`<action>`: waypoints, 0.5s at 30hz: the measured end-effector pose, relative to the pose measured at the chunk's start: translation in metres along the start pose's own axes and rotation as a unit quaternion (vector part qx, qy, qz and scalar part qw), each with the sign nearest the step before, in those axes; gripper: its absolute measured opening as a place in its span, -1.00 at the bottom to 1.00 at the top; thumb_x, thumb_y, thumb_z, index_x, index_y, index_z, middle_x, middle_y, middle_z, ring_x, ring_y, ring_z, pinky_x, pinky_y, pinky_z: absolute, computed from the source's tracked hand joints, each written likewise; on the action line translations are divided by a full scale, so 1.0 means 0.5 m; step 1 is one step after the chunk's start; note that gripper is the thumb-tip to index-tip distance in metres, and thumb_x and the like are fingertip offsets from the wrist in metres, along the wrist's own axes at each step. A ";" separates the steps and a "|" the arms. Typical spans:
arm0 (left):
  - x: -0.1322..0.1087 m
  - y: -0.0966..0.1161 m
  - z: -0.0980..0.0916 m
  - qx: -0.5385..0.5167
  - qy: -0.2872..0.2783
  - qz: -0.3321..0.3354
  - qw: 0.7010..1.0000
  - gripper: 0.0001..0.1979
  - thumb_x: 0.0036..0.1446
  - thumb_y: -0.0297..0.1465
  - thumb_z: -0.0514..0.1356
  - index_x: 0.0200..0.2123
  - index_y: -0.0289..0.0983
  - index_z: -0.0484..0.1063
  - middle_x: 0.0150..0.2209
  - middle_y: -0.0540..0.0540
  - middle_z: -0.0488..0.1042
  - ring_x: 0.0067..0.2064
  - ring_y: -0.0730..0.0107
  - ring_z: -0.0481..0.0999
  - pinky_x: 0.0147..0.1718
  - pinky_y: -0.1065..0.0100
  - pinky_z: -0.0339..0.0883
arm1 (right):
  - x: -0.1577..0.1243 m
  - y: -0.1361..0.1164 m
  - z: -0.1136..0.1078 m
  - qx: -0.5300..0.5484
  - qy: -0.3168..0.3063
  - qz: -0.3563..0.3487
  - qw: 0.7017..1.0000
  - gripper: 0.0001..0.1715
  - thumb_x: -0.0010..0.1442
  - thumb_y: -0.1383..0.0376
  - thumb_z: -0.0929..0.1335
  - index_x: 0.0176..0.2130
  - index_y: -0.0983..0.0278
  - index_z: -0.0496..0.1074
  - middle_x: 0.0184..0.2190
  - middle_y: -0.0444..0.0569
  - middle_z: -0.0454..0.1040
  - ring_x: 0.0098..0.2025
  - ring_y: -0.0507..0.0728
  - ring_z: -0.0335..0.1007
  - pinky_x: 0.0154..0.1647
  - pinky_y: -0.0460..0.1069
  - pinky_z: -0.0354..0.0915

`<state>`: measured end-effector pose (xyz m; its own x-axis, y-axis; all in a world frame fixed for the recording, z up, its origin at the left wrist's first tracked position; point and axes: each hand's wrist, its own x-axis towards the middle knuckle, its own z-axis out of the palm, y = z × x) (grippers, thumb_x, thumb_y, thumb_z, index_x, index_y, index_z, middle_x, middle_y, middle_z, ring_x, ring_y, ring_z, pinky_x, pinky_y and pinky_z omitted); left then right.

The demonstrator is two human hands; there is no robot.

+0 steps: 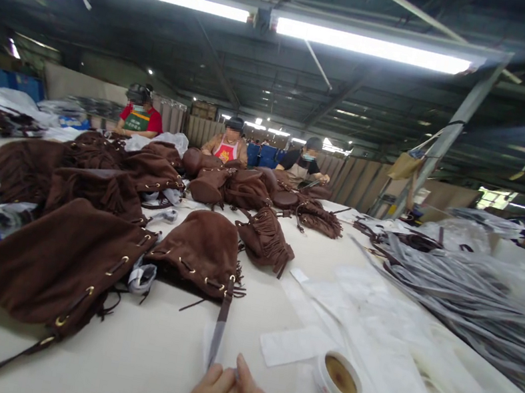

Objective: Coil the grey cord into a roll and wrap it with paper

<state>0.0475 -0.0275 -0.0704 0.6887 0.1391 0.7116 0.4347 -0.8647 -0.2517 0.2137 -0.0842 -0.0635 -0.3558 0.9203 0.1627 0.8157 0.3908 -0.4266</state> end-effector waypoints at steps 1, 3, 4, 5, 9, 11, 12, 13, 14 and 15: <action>0.006 -0.017 -0.011 -0.024 -0.030 0.019 0.999 -0.94 0.21 -0.43 0.15 -0.32 -0.29 0.37 -0.44 -0.08 0.48 -0.43 0.26 0.36 -0.41 0.21 0.18 | 0.012 0.004 -0.008 0.015 -0.022 0.001 1.000 -0.03 0.06 0.45 0.26 0.36 0.05 -0.12 0.17 0.00 0.39 -0.08 0.24 0.54 -0.16 -0.02 0.45; 0.027 -0.065 -0.047 -0.107 -0.115 0.070 0.985 -0.85 0.15 -0.34 0.26 -0.36 -0.25 0.33 -0.41 0.00 0.50 -0.36 0.30 0.39 -0.35 0.25 0.19 | 0.030 0.010 -0.027 0.046 -0.065 0.001 0.997 0.00 -0.01 0.44 0.28 0.36 0.10 -0.07 0.10 0.01 0.46 -0.08 0.23 0.53 -0.11 -0.01 0.42; 0.039 -0.091 -0.068 -0.163 -0.158 0.090 0.970 -0.78 0.11 -0.27 0.30 -0.38 -0.22 0.31 -0.44 0.06 0.49 -0.32 0.31 0.40 -0.29 0.26 0.20 | 0.036 0.013 -0.036 0.062 -0.080 -0.001 0.995 0.01 -0.03 0.42 0.30 0.35 0.10 -0.05 0.01 -0.02 0.53 -0.13 0.20 0.54 -0.13 -0.03 0.42; 0.050 -0.114 -0.087 -0.208 -0.192 0.111 0.953 -0.80 0.12 -0.30 0.31 -0.33 -0.19 0.32 -0.40 0.10 0.51 -0.23 0.32 0.42 -0.18 0.27 0.19 | 0.041 0.014 -0.044 0.079 -0.092 -0.006 0.993 0.02 -0.05 0.41 0.31 0.35 0.09 -0.04 -0.09 -0.07 0.58 -0.20 0.17 0.55 -0.16 -0.05 0.42; 0.059 -0.148 -0.098 -0.272 -0.198 0.169 0.926 -0.84 0.10 -0.52 0.26 -0.35 -0.24 0.30 -0.34 0.09 0.51 -0.28 0.48 0.42 -0.04 0.39 0.20 | 0.044 0.013 -0.065 0.103 -0.080 -0.020 0.991 -0.02 -0.05 0.41 0.27 0.34 0.16 0.00 -0.21 -0.07 0.60 -0.25 0.14 0.55 -0.20 -0.06 0.43; 0.040 -0.124 -0.065 -0.219 -0.147 0.124 0.957 -0.84 0.12 -0.50 0.23 -0.41 -0.25 0.27 -0.39 0.03 0.48 -0.38 0.42 0.38 -0.19 0.35 0.29 | 0.042 0.012 -0.063 0.094 -0.054 -0.026 0.994 -0.01 -0.07 0.45 0.24 0.34 0.21 0.00 0.00 0.03 0.52 -0.07 0.19 0.51 -0.07 -0.01 0.41; 0.028 -0.108 -0.046 -0.184 -0.114 0.083 0.973 -0.86 0.15 -0.48 0.20 -0.41 -0.25 0.28 -0.40 -0.01 0.48 -0.39 0.37 0.37 -0.27 0.31 0.30 | 0.041 0.013 -0.059 0.087 -0.045 -0.031 0.995 0.01 -0.09 0.48 0.22 0.35 0.22 -0.01 0.11 0.06 0.44 0.02 0.21 0.46 -0.01 0.01 0.39; 0.017 -0.091 -0.027 -0.155 -0.088 0.044 0.983 -0.91 0.18 -0.47 0.16 -0.38 -0.26 0.31 -0.38 -0.06 0.48 -0.38 0.31 0.37 -0.32 0.28 0.30 | 0.041 0.015 -0.052 0.074 -0.034 -0.040 0.996 0.04 -0.12 0.50 0.22 0.35 0.22 -0.02 0.19 0.08 0.35 0.10 0.22 0.40 0.04 0.01 0.37; 0.008 -0.076 -0.011 -0.130 -0.061 0.011 0.990 -0.95 0.21 -0.47 0.12 -0.33 -0.27 0.33 -0.37 -0.10 0.47 -0.36 0.27 0.37 -0.35 0.26 0.30 | 0.041 0.018 -0.042 0.054 -0.020 -0.050 0.997 0.07 -0.14 0.53 0.21 0.35 0.22 -0.03 0.23 0.08 0.29 0.14 0.22 0.36 0.06 0.01 0.36; 0.002 -0.064 0.003 -0.111 -0.038 -0.013 0.993 -0.92 0.23 -0.48 0.07 -0.27 -0.30 0.35 -0.35 -0.13 0.47 -0.35 0.24 0.37 -0.36 0.24 0.29 | 0.041 0.023 -0.031 0.028 0.001 -0.060 0.998 0.08 -0.14 0.55 0.20 0.36 0.21 -0.04 0.25 0.07 0.26 0.15 0.22 0.35 0.07 0.01 0.35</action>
<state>0.0349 0.0011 -0.0624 0.7240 0.1913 0.6628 0.3201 -0.9442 -0.0772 0.2228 -0.0604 -0.0512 -0.4480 0.8671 0.2176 0.7406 0.4964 -0.4529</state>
